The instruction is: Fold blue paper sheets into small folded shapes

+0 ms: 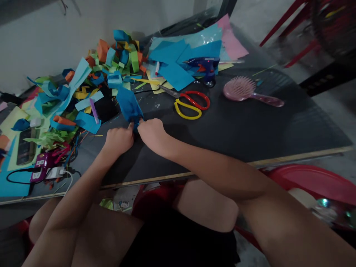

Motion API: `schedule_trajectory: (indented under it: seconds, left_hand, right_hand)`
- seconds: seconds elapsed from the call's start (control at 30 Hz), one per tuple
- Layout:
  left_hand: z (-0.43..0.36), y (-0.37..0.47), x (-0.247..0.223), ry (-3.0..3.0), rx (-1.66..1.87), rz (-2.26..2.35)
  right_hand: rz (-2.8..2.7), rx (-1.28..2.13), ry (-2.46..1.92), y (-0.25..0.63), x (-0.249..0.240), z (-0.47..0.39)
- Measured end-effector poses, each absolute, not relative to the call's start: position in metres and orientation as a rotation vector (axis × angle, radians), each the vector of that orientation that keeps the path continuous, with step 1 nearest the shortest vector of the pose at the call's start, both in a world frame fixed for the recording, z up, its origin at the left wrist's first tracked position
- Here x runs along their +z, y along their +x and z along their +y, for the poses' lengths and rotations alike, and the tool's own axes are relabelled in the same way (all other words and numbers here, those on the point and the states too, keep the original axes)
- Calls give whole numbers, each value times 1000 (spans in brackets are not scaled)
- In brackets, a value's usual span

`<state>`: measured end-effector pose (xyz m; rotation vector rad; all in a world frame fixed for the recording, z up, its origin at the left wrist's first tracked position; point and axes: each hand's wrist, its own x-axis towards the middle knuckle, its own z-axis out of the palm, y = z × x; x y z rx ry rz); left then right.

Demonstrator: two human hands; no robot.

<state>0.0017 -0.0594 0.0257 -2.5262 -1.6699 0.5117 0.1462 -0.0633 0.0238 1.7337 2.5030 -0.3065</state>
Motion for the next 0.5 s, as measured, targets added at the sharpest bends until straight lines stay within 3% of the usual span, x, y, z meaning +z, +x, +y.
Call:
schedule_trajectory:
  seconds: [0.5]
  left_hand:
    - [-53,-14,25,-2638,447,-1556]
  right_hand:
    - [2530,-390,1566,191,35,-23]
